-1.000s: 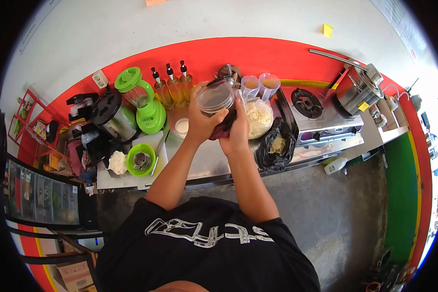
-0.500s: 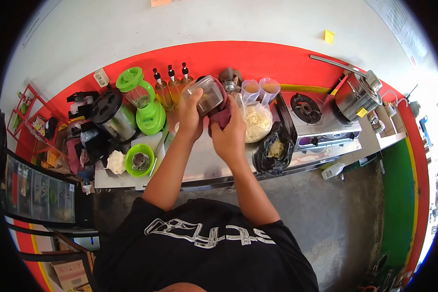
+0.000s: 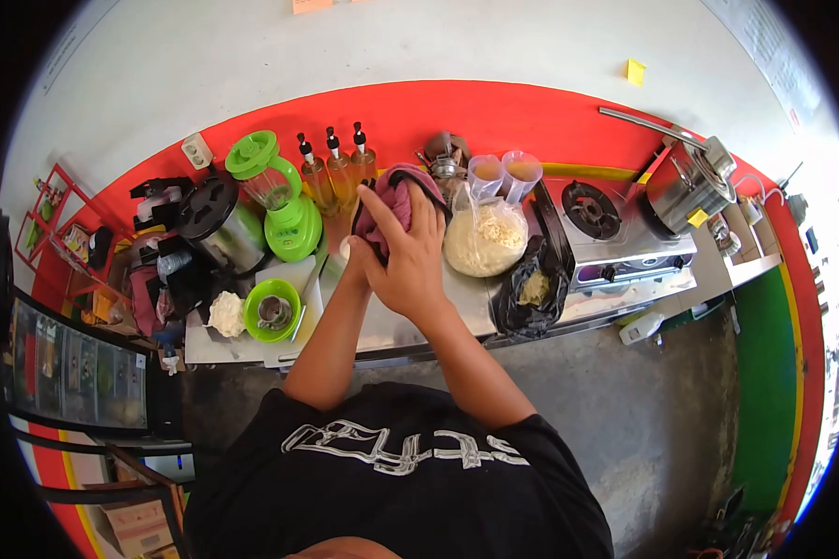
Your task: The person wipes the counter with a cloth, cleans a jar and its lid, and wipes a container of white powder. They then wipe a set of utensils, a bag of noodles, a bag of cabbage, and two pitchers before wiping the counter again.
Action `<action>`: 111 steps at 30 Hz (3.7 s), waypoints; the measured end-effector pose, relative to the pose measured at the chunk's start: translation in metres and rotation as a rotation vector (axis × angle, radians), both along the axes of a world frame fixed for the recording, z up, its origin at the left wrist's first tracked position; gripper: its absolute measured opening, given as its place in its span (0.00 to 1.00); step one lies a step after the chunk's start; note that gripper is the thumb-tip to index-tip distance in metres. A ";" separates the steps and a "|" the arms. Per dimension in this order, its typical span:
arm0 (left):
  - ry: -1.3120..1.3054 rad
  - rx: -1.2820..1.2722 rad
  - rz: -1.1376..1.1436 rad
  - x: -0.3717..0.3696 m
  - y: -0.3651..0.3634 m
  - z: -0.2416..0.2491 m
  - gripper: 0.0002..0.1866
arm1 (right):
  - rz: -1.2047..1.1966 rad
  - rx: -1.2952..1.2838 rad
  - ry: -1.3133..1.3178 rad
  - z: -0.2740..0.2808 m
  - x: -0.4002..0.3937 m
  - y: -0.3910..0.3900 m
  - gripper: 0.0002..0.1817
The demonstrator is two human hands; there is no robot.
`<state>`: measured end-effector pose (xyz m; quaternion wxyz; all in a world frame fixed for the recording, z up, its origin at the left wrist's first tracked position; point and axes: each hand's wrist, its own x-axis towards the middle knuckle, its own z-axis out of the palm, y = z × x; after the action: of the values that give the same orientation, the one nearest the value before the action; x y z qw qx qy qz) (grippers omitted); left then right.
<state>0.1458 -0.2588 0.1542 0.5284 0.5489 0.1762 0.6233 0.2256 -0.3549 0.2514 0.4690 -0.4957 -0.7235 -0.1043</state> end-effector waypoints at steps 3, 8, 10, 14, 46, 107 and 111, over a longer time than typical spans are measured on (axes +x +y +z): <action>-0.443 -0.471 -0.364 -0.008 -0.012 0.033 0.24 | 0.050 0.019 0.233 -0.011 0.006 0.018 0.30; 0.022 -0.022 -0.196 -0.015 -0.034 0.054 0.42 | 0.803 -0.709 1.377 0.006 0.056 0.051 0.26; 0.081 0.031 -0.241 -0.018 -0.036 0.066 0.43 | 1.065 -0.810 1.530 -0.010 0.068 0.050 0.25; 0.124 0.084 -0.273 -0.018 -0.013 0.054 0.43 | 1.072 -0.653 1.849 -0.045 0.057 0.041 0.25; 0.439 0.300 0.065 0.006 -0.024 0.053 0.49 | 0.646 -0.610 1.545 -0.011 0.091 0.028 0.28; 0.226 0.186 0.192 0.097 -0.061 -0.007 0.50 | 1.235 -0.709 2.053 -0.105 0.138 0.025 0.24; 0.313 0.236 0.425 0.089 -0.061 -0.035 0.49 | 1.192 -0.966 2.121 -0.122 0.128 0.020 0.25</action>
<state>0.2351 -0.3201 0.1193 0.2847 0.6469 0.2932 0.6439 0.3537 -0.3345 0.1293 0.5568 -0.0589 -0.0757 0.8251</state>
